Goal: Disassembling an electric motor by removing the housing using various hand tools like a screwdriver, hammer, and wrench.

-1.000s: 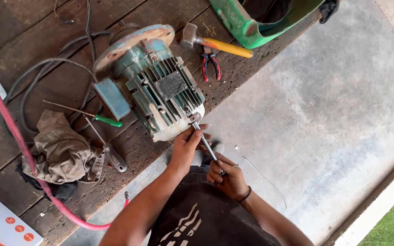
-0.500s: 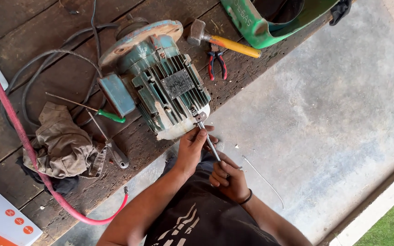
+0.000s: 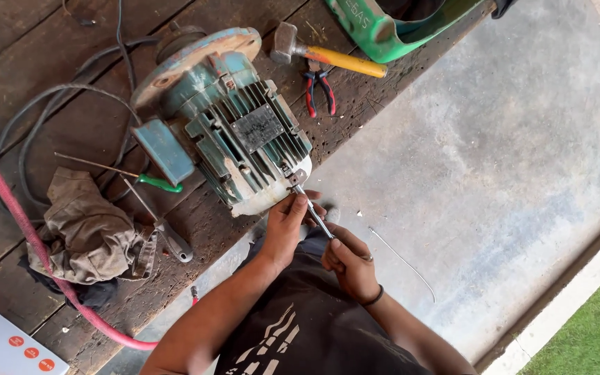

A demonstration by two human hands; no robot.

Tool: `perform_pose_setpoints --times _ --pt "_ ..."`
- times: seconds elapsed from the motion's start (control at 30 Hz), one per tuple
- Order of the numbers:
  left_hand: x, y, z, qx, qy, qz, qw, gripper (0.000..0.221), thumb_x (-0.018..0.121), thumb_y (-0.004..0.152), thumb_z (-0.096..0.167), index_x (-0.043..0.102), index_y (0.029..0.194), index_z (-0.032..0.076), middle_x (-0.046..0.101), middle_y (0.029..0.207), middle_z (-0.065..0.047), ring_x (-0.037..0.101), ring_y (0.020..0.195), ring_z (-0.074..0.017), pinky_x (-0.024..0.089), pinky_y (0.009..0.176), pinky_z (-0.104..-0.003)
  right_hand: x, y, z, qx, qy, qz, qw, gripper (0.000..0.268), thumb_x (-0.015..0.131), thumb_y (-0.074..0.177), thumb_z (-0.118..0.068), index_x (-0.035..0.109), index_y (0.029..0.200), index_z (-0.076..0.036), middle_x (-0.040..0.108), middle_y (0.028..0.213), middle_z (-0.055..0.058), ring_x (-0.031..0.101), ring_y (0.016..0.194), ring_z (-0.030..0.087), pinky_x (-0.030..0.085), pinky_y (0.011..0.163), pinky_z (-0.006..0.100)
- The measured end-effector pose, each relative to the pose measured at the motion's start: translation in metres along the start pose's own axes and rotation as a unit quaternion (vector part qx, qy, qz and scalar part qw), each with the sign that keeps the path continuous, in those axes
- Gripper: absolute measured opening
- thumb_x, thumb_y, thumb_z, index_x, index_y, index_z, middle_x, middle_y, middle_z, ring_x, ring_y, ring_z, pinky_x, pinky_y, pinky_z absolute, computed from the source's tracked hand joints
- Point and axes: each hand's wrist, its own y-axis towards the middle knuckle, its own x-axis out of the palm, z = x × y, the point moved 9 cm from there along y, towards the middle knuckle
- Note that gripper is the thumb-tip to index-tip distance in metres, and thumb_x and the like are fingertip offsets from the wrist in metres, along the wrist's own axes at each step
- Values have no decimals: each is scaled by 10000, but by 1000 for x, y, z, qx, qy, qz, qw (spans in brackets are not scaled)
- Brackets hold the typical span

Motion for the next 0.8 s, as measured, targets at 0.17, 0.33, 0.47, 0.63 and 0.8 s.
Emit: perform_pose_setpoints --times 0.17,0.33,0.47,0.63,0.8 --pt "0 -1 1 13 9 0 1000 365 491 1086 276 706 1179 -4 785 904 -178 771 804 -212 604 669 -277 10 4 -22 -40 -139 2 989 389 544 1004 -34 595 1363 105 509 610 80 445 506 118 456 580 301" --pt "-1 0 -3 26 23 13 999 367 490 1091 300 692 1176 6 779 906 -170 762 825 -214 601 679 -278 2 9 0 100 99 -6 990 364 505 1028 -46 571 1366 72 386 652 32 342 505 110 363 583 326" --pt "-7 -9 -10 25 31 16 999 360 524 1078 317 683 1196 16 777 966 -192 773 881 -246 612 695 -312 2 7 -38 -132 -301 -109 938 398 579 1016 -43 611 1403 41 695 972 181 641 894 230 505 780 349" --pt "-23 -31 -32 9 58 61 996 307 558 1067 270 665 1206 17 774 1035 -196 767 930 -261 615 734 -347 -12 6 -33 -95 -354 -173 914 409 664 986 -105 645 1386 -22 780 1061 190 756 1011 299 567 885 436" --pt "-81 -48 -40 92 155 192 965 301 587 1043 261 652 1178 0 703 941 -213 728 773 -289 623 688 -407 -16 15 -26 -23 -435 -284 854 462 771 911 -193 653 1323 -20 719 1148 235 700 1111 419 578 919 523"
